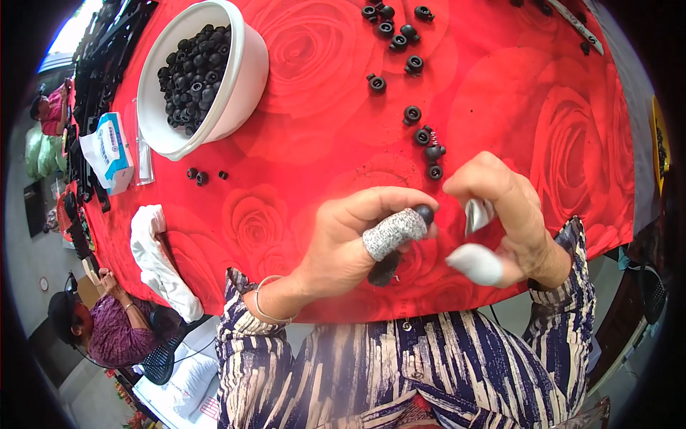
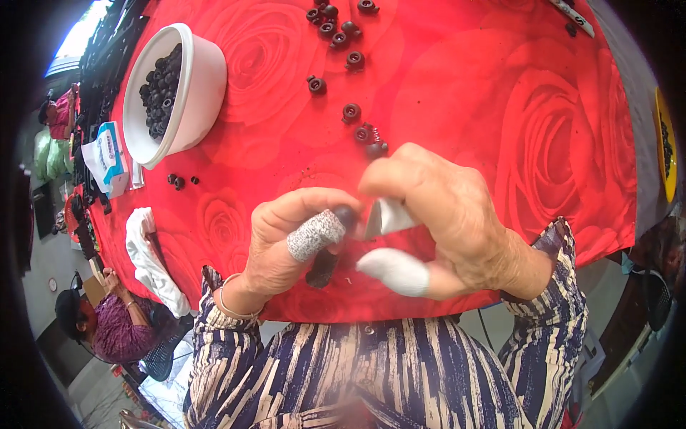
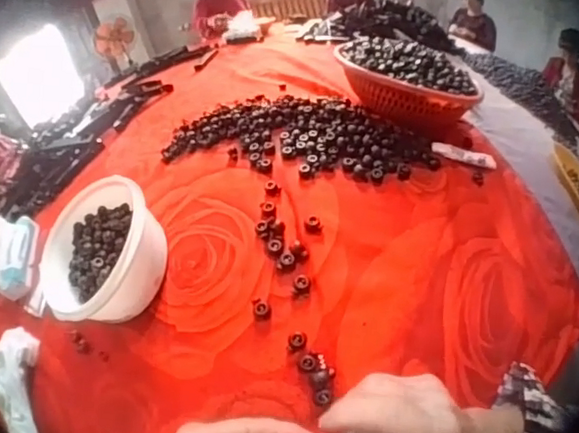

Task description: The person picks up plastic cord locks, trims excess material from each piece with a small blade, and places them onto the table.

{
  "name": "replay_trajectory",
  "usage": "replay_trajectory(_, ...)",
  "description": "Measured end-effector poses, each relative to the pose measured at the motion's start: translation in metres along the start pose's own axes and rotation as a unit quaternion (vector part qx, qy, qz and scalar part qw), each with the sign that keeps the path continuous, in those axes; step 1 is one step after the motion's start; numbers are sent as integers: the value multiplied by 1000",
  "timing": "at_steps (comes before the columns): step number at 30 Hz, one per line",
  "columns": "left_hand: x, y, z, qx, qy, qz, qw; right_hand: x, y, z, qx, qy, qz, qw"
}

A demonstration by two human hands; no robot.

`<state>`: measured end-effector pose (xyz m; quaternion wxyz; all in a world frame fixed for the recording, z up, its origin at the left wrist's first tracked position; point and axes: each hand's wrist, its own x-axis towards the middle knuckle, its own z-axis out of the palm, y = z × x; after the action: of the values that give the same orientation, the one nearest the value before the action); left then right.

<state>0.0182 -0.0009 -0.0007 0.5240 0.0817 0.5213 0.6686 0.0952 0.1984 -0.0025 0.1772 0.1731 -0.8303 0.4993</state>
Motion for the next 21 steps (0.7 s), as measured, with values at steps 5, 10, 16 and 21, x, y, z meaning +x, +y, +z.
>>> replay_trajectory(5, -2, 0, -3, 18, 7, 24, 1000, -4, 2, 0, 26, -42, 86, 995)
replay_trajectory(10, 1, -6, -6, 118, -12, 114, 986, -3, -2, 3, -2, -42, 120, 992)
replay_trajectory(16, 3, -6, -6, 131, -18, 133, 982, -4, 0, 4, -14, -43, 117, 992)
replay_trajectory(21, 4, -4, -3, 114, -15, 115, 987, -5, 1, 4, -27, -49, 111, 992)
